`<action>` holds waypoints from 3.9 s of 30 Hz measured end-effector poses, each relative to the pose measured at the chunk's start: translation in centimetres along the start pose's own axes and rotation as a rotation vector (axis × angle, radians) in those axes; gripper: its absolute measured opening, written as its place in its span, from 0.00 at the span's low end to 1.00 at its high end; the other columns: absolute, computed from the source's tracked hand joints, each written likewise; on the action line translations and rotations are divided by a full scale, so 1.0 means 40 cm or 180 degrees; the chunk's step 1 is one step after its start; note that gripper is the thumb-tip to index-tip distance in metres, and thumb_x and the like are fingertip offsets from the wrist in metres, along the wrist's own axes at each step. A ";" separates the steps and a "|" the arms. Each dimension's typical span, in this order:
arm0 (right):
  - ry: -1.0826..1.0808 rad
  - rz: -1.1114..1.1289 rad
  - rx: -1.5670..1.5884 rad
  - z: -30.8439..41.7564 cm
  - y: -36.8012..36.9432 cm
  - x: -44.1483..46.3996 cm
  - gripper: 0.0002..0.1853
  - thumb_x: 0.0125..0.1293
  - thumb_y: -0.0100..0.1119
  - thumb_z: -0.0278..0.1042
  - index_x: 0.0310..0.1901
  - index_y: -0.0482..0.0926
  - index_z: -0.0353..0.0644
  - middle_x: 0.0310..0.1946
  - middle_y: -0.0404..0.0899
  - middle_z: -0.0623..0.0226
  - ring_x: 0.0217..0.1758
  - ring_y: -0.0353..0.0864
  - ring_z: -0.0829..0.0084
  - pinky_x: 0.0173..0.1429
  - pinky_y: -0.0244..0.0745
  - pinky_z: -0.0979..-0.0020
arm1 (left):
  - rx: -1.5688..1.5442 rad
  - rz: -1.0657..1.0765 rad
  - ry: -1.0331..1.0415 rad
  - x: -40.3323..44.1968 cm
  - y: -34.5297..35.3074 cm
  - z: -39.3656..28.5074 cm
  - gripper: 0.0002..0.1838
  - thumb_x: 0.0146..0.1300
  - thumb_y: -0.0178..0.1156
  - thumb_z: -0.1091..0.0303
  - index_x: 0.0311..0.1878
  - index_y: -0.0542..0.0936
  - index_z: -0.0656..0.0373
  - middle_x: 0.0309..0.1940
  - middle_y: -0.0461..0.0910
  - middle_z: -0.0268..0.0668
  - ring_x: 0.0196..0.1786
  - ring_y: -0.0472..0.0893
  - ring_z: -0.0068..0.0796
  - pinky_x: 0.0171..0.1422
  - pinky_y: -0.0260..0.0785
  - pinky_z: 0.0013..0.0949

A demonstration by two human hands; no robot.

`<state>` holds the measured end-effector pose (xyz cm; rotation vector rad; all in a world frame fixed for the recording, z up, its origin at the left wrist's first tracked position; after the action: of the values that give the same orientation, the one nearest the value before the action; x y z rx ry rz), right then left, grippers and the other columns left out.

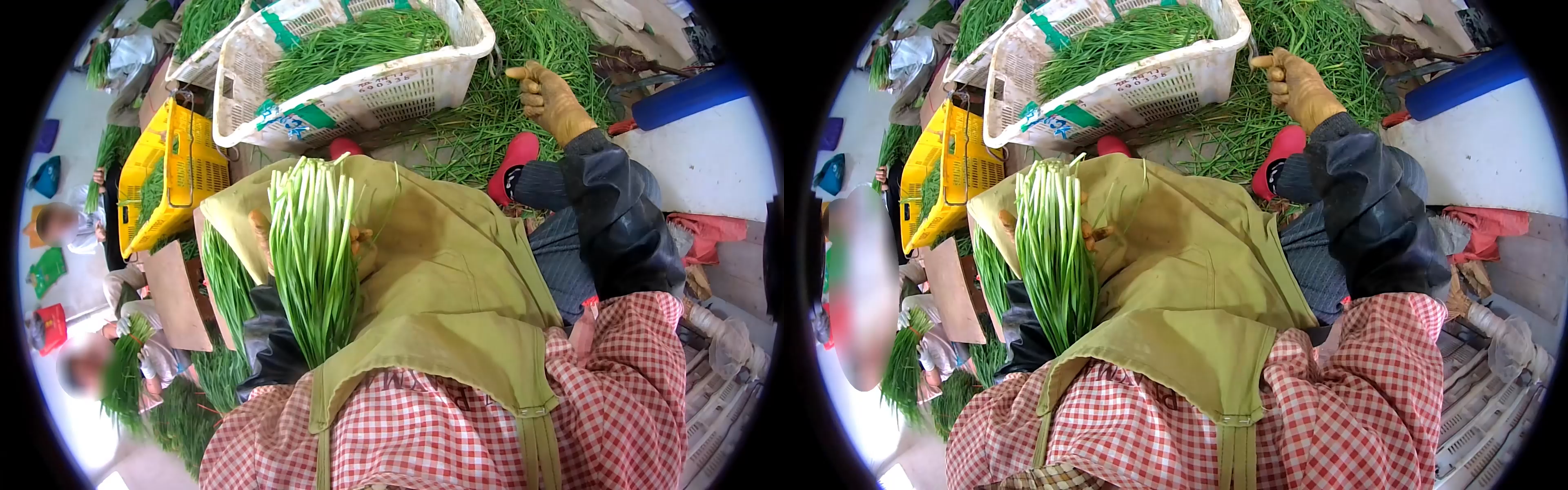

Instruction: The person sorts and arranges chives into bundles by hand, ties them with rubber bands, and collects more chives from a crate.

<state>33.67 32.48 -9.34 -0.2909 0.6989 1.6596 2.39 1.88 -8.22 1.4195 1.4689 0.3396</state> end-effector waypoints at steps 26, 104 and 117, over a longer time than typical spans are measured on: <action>-0.1057 -0.0947 -0.5277 0.039 -0.142 0.019 0.25 0.68 0.50 0.50 0.57 0.75 0.40 0.47 0.82 0.48 0.51 0.82 0.52 0.55 0.75 0.54 | -0.0123 0.0034 0.0265 0.002 -0.046 -0.009 0.52 0.51 0.60 0.26 0.71 0.65 0.54 0.62 0.74 0.45 0.59 0.77 0.44 0.65 0.71 0.49; -0.3471 0.1530 -0.0997 0.604 0.261 -0.227 0.15 0.66 0.54 0.28 0.52 0.73 0.33 0.32 0.73 0.68 0.36 0.73 0.75 0.47 0.73 0.71 | 0.2301 -0.1055 0.1687 -0.416 -0.119 -0.196 0.41 0.61 0.64 0.46 0.69 0.66 0.66 0.57 0.78 0.50 0.55 0.82 0.37 0.49 0.79 0.35; -0.3186 0.0409 -0.2439 0.429 0.295 -0.178 0.09 0.59 0.56 0.20 0.42 0.76 0.33 0.32 0.74 0.68 0.31 0.72 0.77 0.40 0.70 0.77 | 0.3954 -0.4826 0.0438 -0.341 -0.484 -0.278 0.64 0.39 0.72 0.34 0.75 0.55 0.61 0.56 0.75 0.58 0.60 0.77 0.52 0.63 0.69 0.47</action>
<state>27.20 36.08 11.37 0.0802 -0.6924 1.8586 -20.45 -10.26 -12.08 0.6040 2.5339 -1.6536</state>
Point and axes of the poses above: each hand's wrist, its own x-axis towards the middle knuckle, its own y-axis out of the palm, z = x × y, the point moved 1 cm from there along x, towards the middle knuckle
